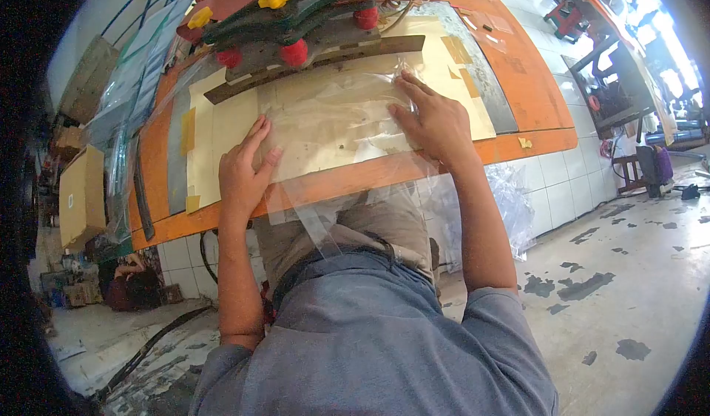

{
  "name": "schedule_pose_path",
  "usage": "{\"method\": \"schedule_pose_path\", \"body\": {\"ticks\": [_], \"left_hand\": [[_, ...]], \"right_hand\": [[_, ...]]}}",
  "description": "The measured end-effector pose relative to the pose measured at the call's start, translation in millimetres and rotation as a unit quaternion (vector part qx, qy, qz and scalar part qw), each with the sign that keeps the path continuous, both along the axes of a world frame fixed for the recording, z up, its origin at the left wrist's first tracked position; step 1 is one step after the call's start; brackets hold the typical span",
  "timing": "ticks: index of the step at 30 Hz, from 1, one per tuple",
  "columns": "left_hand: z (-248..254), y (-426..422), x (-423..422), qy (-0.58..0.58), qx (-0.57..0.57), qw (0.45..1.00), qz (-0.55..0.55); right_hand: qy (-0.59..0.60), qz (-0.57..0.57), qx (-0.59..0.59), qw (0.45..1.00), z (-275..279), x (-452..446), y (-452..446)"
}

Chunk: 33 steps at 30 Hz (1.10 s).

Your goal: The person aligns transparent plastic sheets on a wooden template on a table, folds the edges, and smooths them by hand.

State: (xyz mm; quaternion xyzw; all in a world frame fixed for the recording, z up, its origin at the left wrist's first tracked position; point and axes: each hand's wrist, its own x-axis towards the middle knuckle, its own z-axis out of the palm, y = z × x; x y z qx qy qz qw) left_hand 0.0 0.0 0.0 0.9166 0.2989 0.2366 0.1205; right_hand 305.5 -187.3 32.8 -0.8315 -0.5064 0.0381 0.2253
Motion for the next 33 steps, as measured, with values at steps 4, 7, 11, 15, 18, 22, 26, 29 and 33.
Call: {"method": "schedule_pose_path", "body": {"ticks": [4,7,11,15,18,22,26,29,33], "left_hand": [[-1.9,-1.5,2.2,-0.016,-0.003,1.0,-0.005],[0.3,-0.4,-0.3,-0.023,0.008,1.0,-0.006],[2.1,-1.8,-0.7,-0.035,0.014,0.999,-0.01],[2.1,-2.5,0.2,-0.026,0.017,1.0,-0.003],[-1.8,0.4,-0.3,-0.035,0.011,0.999,-0.013],[-1.1,-0.6,-0.4,-0.028,0.022,0.999,-0.005],[2.4,-0.9,0.2,-0.021,-0.001,1.0,-0.005],[5.5,-3.1,0.5,-0.019,-0.013,1.0,-0.003],[2.3,-0.6,0.5,-0.017,-0.008,1.0,-0.011]], "right_hand": [[-0.005,0.002,0.013,1.0,0.7,0.4,-2.0],[-0.016,0.016,0.034,0.999,-3.3,-0.6,1.2],[-0.02,0.011,0.042,0.999,-3.9,-1.5,1.6],[-0.034,0.005,0.026,0.999,-3.5,0.0,1.4],[-0.038,0.008,0.028,0.999,-4.4,0.8,0.7],[-0.04,0.008,0.034,0.999,-6.3,1.6,1.1],[-0.03,0.005,0.029,0.999,-4.1,1.2,0.5],[-0.031,0.008,0.035,0.999,-3.0,0.0,1.0],[-0.021,0.001,0.025,0.999,-0.8,-0.9,0.6]]}}
